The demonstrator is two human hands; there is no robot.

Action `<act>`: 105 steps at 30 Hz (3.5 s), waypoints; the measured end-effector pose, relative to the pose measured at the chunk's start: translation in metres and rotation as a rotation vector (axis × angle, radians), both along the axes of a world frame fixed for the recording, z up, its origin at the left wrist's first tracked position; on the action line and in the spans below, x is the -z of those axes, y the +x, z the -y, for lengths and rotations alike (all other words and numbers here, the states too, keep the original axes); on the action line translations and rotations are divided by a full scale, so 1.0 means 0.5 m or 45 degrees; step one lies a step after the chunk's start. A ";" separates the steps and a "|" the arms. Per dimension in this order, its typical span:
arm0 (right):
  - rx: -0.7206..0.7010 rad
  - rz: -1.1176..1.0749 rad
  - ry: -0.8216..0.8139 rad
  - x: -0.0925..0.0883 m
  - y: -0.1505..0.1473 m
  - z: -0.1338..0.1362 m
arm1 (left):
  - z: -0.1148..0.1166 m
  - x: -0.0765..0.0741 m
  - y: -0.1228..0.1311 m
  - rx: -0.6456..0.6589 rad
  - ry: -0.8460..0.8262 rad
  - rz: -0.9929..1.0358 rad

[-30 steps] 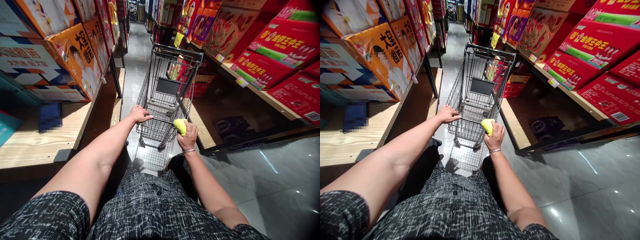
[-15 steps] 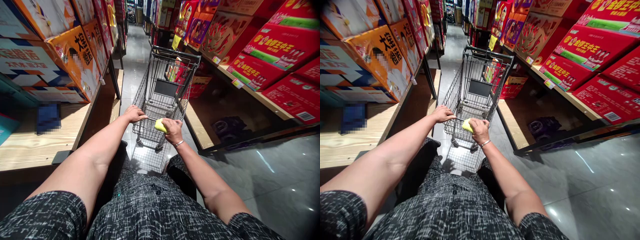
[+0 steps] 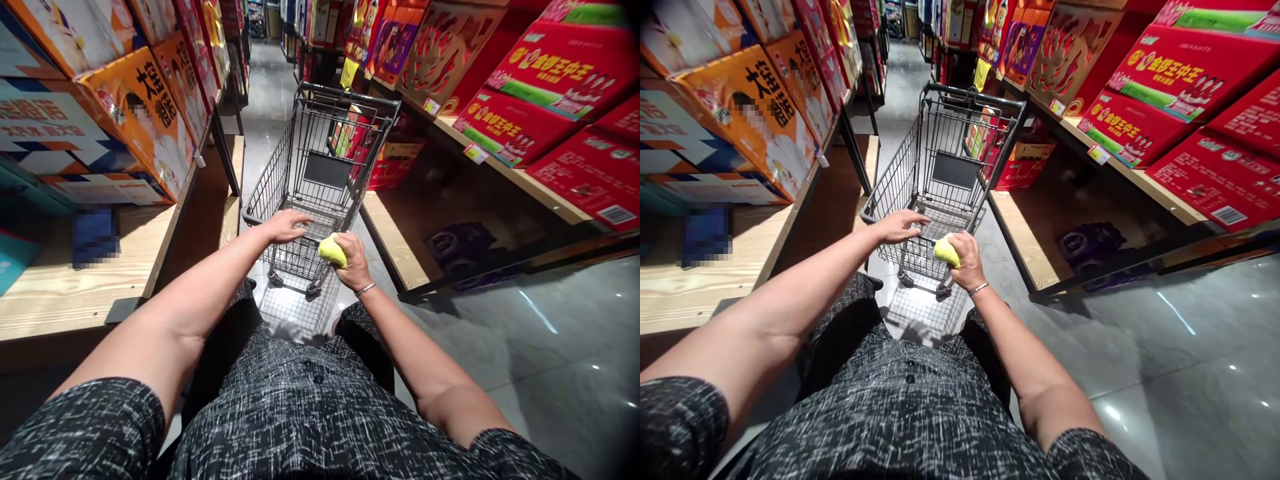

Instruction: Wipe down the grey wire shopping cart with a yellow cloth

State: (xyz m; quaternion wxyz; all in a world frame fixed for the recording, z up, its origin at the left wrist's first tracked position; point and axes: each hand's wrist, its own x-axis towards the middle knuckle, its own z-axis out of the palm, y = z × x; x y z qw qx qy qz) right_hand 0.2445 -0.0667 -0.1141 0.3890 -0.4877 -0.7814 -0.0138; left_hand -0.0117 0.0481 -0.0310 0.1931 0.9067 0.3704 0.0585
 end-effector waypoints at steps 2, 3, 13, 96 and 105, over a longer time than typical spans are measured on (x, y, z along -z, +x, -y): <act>0.007 0.069 -0.035 0.003 -0.024 0.001 | 0.019 0.012 0.033 0.047 -0.031 -0.007; 0.015 0.108 -0.050 0.005 -0.034 0.001 | 0.025 0.019 0.041 0.028 -0.031 -0.061; -0.201 0.454 0.018 0.183 -0.129 0.014 | -0.003 0.038 -0.064 -0.118 -0.124 0.071; -0.051 0.204 -0.788 0.292 -0.271 -0.069 | -0.013 0.092 -0.168 -0.523 0.129 0.220; 0.094 -0.321 -0.080 0.062 -0.212 -0.164 | -0.010 0.074 -0.179 -0.486 0.156 0.068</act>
